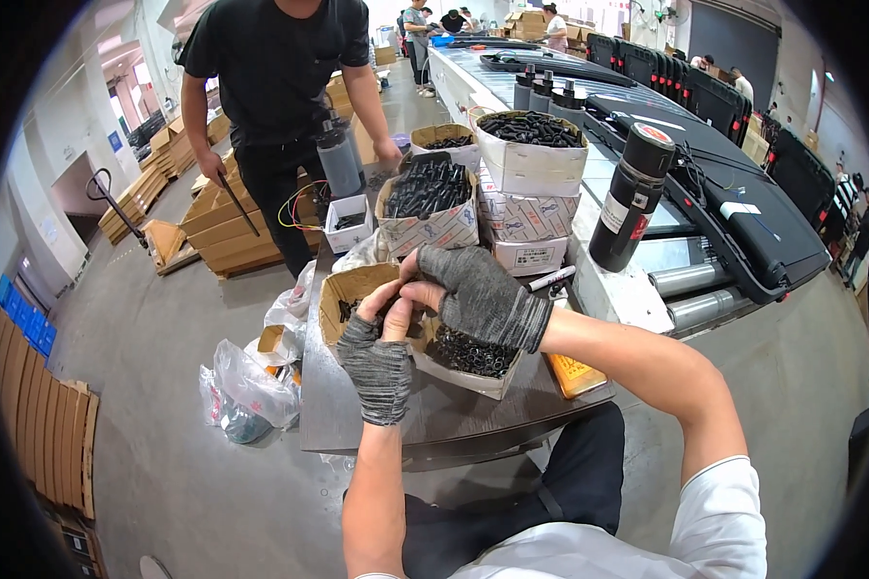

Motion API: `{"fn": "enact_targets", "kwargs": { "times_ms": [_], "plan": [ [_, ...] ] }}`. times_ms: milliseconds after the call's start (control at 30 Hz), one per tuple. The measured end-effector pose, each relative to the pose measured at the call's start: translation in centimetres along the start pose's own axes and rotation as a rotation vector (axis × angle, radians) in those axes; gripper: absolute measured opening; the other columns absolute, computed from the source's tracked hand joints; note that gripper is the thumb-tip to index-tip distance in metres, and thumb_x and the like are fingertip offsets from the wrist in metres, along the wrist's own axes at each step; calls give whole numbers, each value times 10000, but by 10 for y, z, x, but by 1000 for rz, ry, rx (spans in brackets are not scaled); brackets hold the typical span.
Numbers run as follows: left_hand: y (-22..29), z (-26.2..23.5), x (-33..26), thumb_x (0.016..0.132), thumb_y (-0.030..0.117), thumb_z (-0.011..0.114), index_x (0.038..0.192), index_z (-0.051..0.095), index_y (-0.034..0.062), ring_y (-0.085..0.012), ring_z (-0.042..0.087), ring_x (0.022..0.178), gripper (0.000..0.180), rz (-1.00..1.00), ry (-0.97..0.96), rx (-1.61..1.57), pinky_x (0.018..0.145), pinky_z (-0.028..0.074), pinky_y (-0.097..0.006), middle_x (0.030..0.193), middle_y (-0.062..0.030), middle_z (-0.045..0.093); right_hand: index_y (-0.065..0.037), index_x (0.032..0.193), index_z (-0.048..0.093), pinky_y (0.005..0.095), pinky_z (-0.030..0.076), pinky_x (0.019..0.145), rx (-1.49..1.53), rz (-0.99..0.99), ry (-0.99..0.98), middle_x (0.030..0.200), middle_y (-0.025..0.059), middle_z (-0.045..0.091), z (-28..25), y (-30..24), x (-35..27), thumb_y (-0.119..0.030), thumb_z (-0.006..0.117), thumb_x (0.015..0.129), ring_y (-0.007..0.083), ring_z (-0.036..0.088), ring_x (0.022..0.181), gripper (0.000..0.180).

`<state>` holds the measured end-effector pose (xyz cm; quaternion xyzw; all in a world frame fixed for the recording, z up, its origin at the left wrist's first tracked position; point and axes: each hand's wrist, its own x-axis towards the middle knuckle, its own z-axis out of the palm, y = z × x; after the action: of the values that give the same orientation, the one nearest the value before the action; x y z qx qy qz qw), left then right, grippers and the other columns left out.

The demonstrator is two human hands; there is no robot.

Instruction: Moving treadmill side panels onto a conveyor belt and manually assembling small rubber rings onto plastic tubes.

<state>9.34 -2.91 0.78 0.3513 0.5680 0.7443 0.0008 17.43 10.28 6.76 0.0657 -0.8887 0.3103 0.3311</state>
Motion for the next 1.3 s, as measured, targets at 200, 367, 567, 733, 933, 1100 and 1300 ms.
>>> {"fn": "enact_targets", "kwargs": {
  "times_ms": [200,367,567,733,933,1100,1300],
  "plan": [
    [-23,-38,44,893,94,664,1070,680,47,-77,546,635,184,73,161,36,562,449,-216,803,-18,652,-40,1059,609,382,517,742,-282,176,-536,881,159,659,-29,27,-12,-202,679,825,319,657,844,293],
    [-65,-49,54,896,100,665,1088,674,27,-75,562,683,205,309,302,260,604,464,-216,872,-14,650,-70,1116,624,419,523,809,-660,218,-846,979,168,674,4,51,-35,-215,691,778,354,650,933,374],
    [-50,-40,48,895,101,663,1054,678,26,-97,581,801,176,286,268,252,726,476,-236,929,-35,658,-58,985,691,435,501,845,-505,106,-874,956,169,684,5,66,-35,-111,664,762,328,645,987,231],
    [-43,-38,42,884,103,674,1025,689,26,-141,596,907,161,312,170,270,842,457,-272,973,-53,668,-53,994,712,362,505,829,-226,271,-773,922,138,695,-12,70,-36,-114,679,769,272,664,933,235],
    [-43,-39,39,873,79,672,1025,679,21,-166,629,883,163,352,77,271,829,475,-286,942,-71,686,-24,1057,683,292,500,830,202,500,-731,952,72,711,-25,63,-28,-131,659,815,159,655,880,266],
    [-34,-37,39,868,55,668,1020,674,14,-164,631,856,158,390,-46,292,802,481,-279,953,-80,683,20,1190,589,279,516,775,963,860,-514,948,54,627,-23,77,-42,-167,592,918,149,600,842,330],
    [-36,-36,33,856,41,675,1026,658,15,-160,622,768,173,300,-181,266,715,487,-266,880,-90,658,-7,1192,566,232,494,702,1140,984,-390,966,28,572,-16,66,-41,-265,576,952,101,551,913,352]
  ]
}}
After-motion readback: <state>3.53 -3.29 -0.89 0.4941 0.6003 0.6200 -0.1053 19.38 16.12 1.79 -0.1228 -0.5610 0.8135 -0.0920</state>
